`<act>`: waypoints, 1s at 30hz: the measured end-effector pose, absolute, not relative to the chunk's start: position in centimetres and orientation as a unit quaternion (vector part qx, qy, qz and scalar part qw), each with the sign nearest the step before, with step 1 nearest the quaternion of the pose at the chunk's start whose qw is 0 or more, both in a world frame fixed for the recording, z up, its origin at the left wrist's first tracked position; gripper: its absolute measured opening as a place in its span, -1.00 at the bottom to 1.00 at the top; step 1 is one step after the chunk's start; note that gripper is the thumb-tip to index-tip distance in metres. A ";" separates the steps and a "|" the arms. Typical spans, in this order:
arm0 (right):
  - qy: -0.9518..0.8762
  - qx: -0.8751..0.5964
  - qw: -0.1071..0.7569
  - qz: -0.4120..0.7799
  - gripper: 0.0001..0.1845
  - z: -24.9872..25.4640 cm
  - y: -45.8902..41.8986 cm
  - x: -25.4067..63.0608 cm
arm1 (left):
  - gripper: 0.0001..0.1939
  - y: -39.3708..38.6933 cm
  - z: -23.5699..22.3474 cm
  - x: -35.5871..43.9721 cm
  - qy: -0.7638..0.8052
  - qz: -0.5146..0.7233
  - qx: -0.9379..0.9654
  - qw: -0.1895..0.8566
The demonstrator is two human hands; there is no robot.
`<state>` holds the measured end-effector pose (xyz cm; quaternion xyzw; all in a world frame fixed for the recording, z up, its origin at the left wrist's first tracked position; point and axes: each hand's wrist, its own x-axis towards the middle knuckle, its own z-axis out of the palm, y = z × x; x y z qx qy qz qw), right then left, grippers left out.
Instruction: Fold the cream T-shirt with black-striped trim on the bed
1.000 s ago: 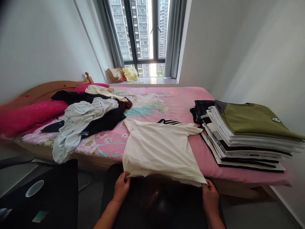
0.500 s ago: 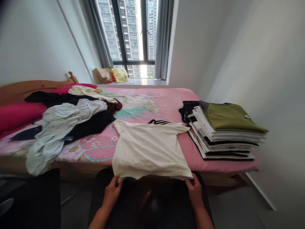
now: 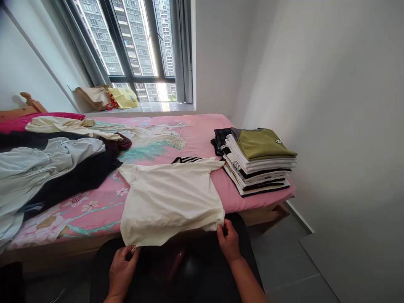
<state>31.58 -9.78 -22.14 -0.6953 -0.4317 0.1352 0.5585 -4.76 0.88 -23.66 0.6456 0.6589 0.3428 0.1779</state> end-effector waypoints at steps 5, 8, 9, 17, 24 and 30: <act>-0.402 -0.717 0.560 0.104 -0.74 -22.5 -9.6 31.9 | -0.65 1.0 -23.3 -4.6 0.661 0.343 0.637 0.198; -0.410 -0.716 0.557 0.092 -0.75 -22.8 -9.6 31.9 | -0.64 1.2 -23.5 -4.5 0.661 0.332 0.638 0.214; -0.412 -0.718 0.554 0.088 -0.76 -22.9 -9.6 31.9 | -0.64 1.2 -23.6 -4.5 0.658 0.328 0.641 0.220; -0.289 -0.735 0.610 0.063 -0.78 -23.0 -9.3 33.0 | -0.64 1.2 -23.3 -5.0 0.666 0.379 0.615 0.185; -0.191 -0.708 0.675 0.075 -0.79 -22.9 -9.5 34.0 | -0.68 0.7 -21.3 -5.6 0.692 0.526 0.469 0.158; -0.164 -0.685 0.701 0.112 -0.71 -22.0 -10.3 33.6 | -0.74 0.7 -18.2 -5.6 0.679 0.601 0.367 0.206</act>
